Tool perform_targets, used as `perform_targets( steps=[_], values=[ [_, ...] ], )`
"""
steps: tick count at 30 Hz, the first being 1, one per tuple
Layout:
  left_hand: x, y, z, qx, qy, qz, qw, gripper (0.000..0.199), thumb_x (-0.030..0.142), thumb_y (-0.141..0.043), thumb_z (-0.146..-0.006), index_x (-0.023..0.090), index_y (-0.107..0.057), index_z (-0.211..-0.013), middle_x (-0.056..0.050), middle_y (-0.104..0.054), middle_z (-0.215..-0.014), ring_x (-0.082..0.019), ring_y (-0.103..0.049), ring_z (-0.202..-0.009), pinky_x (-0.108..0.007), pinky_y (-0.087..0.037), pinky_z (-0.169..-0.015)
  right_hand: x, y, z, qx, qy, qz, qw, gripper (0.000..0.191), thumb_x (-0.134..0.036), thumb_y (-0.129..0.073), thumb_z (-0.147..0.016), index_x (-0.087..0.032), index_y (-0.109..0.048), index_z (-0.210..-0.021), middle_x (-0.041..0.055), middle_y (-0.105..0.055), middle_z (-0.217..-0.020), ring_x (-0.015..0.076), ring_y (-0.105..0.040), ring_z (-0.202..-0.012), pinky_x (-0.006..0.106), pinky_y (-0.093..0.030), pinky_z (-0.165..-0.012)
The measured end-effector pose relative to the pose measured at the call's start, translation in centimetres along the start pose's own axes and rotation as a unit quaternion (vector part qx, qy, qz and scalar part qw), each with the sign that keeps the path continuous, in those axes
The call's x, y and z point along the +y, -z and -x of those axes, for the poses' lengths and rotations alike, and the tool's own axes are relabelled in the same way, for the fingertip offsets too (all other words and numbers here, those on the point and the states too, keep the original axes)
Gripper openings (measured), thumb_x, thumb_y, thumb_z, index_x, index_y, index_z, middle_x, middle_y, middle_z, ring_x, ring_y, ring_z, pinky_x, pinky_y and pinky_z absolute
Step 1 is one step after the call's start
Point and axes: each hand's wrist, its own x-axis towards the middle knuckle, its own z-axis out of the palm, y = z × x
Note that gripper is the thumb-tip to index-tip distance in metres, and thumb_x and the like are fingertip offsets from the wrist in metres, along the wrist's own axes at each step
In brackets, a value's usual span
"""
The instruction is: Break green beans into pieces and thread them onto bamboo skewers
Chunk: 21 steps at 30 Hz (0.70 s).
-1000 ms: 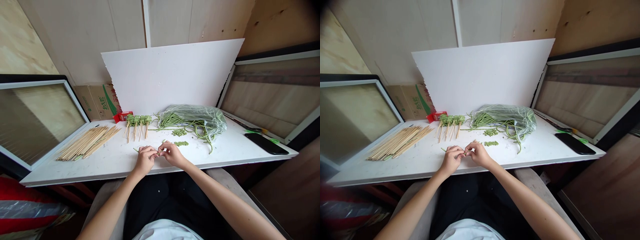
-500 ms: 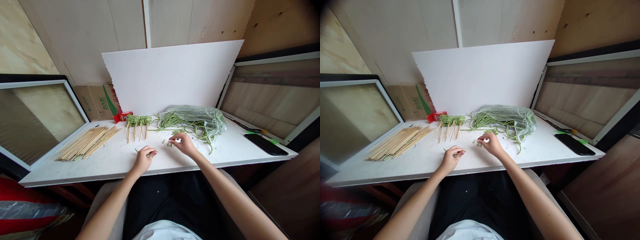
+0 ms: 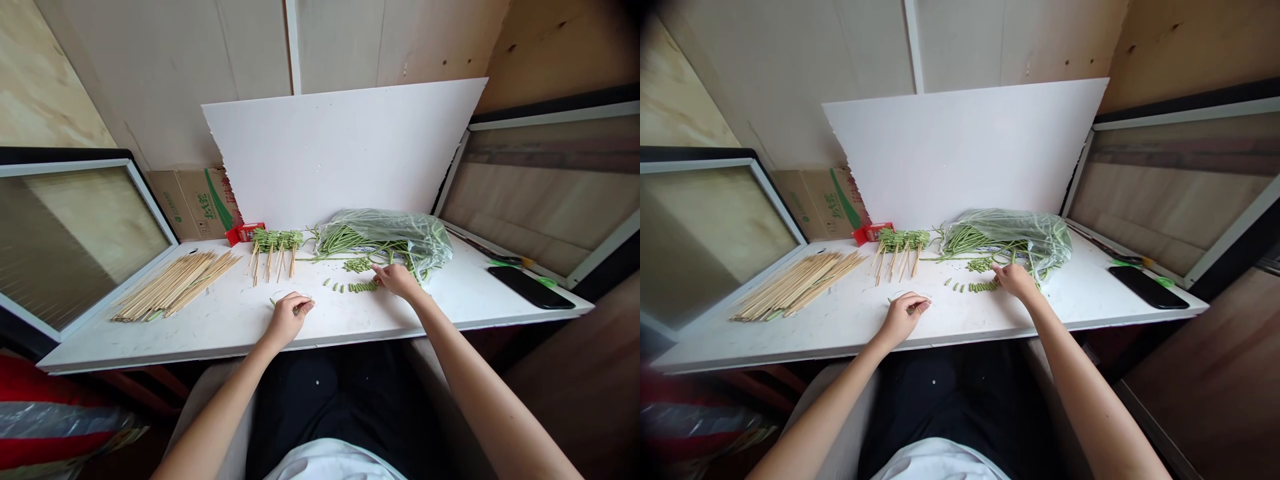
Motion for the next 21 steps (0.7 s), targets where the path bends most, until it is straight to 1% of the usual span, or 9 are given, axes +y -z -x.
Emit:
perform_targets(
  steps=[3,6,8,11,13,14,17,19,21],
  values=[
    [-0.1,-0.1,0.0,-0.009,0.008,0.002,1.000,0.026,0.039,-0.065,-0.100,0.019,-0.081,-0.098,-0.009,-0.076,-0.095,-0.020,-0.071,-0.088,-0.029,-0.054,-0.072,-0.2,0.1,-0.1,-0.021,-0.003,-0.038,0.999,0.074,-0.068,-0.035,-0.104,-0.016,-0.080,-0.076,0.0151,-0.078,-0.082,0.0237,-0.069,-0.068,0.030,-0.049,-0.066],
    [-0.1,-0.1,0.0,-0.014,0.013,0.005,1.000,0.026,0.039,-0.065,-0.100,0.019,-0.081,-0.098,-0.009,-0.075,-0.095,-0.020,-0.071,-0.088,-0.029,-0.055,-0.072,-0.4,0.2,0.1,-0.034,-0.008,-0.040,0.999,0.076,-0.069,-0.033,-0.104,-0.016,-0.080,-0.076,0.0155,-0.079,-0.087,0.0246,-0.070,-0.072,0.031,-0.050,-0.068],
    [-0.1,-0.1,0.1,-0.013,0.008,0.009,1.000,0.025,0.039,-0.065,-0.100,0.019,-0.081,-0.099,-0.009,-0.075,-0.097,-0.021,-0.071,-0.089,-0.029,-0.055,-0.072,-0.8,0.4,0.3,-0.020,-0.013,-0.020,1.000,0.072,-0.067,-0.035,-0.105,-0.017,-0.081,-0.080,0.0156,-0.079,-0.091,0.0253,-0.070,-0.076,0.031,-0.050,-0.071],
    [0.1,-0.1,0.1,-0.014,-0.012,0.011,1.000,0.023,0.037,-0.066,-0.100,0.020,-0.082,-0.103,-0.010,-0.075,-0.098,-0.020,-0.071,-0.088,-0.029,-0.056,-0.070,-2.0,0.6,0.9,0.037,0.005,0.019,0.999,0.060,-0.060,-0.041,-0.105,-0.019,-0.082,-0.088,0.0149,-0.080,-0.094,0.0268,-0.072,-0.081,0.031,-0.049,-0.071],
    [0.1,-0.2,0.2,-0.013,-0.033,0.004,0.999,0.021,0.035,-0.068,-0.099,0.020,-0.082,-0.107,-0.009,-0.074,-0.096,-0.019,-0.070,-0.084,-0.029,-0.056,-0.070,-3.5,0.6,1.7,0.050,0.068,0.000,0.996,0.056,-0.059,-0.046,-0.104,-0.018,-0.082,-0.091,0.0147,-0.080,-0.093,0.0266,-0.072,-0.081,0.031,-0.048,-0.069],
    [0.2,-0.3,0.2,-0.009,-0.044,-0.002,0.999,0.022,0.034,-0.070,-0.098,0.020,-0.081,-0.110,-0.008,-0.073,-0.095,-0.019,-0.069,-0.083,-0.030,-0.056,-0.071,-4.4,0.4,2.3,0.035,0.117,-0.029,0.992,0.055,-0.059,-0.047,-0.104,-0.018,-0.082,-0.092,0.0142,-0.080,-0.091,0.0258,-0.071,-0.079,0.031,-0.048,-0.067],
    [0.5,-0.5,0.4,0.013,-0.072,-0.020,0.997,0.033,0.031,-0.074,-0.095,0.021,-0.074,-0.127,-0.006,-0.072,-0.092,-0.019,-0.069,-0.082,-0.032,-0.059,-0.077,-7.6,-0.8,4.5,-0.055,0.271,-0.130,0.952,0.052,-0.062,-0.053,-0.101,-0.019,-0.082,-0.092,0.0099,-0.080,-0.089,0.0227,-0.071,-0.077,0.031,-0.050,-0.070],
    [0.8,-0.5,0.6,0.017,-0.080,-0.030,0.996,0.044,0.027,-0.074,-0.095,0.024,-0.066,-0.138,-0.004,-0.074,-0.091,-0.019,-0.070,-0.084,-0.033,-0.059,-0.082,-9.6,-1.9,6.1,-0.093,0.329,-0.180,0.922,0.044,-0.061,-0.065,-0.096,-0.021,-0.082,-0.098,0.0083,-0.080,-0.093,0.0215,-0.071,-0.080,0.030,-0.052,-0.075],
    [1.3,-0.4,0.7,0.006,-0.086,-0.046,0.995,0.049,0.021,-0.071,-0.096,0.026,-0.060,-0.144,-0.003,-0.076,-0.091,-0.020,-0.072,-0.088,-0.035,-0.059,-0.087,-11.0,-3.0,7.3,-0.118,0.355,-0.205,0.904,0.040,-0.059,-0.074,-0.091,-0.021,-0.082,-0.102,0.0077,-0.080,-0.093,0.0208,-0.071,-0.080,0.029,-0.052,-0.073]
  ],
)
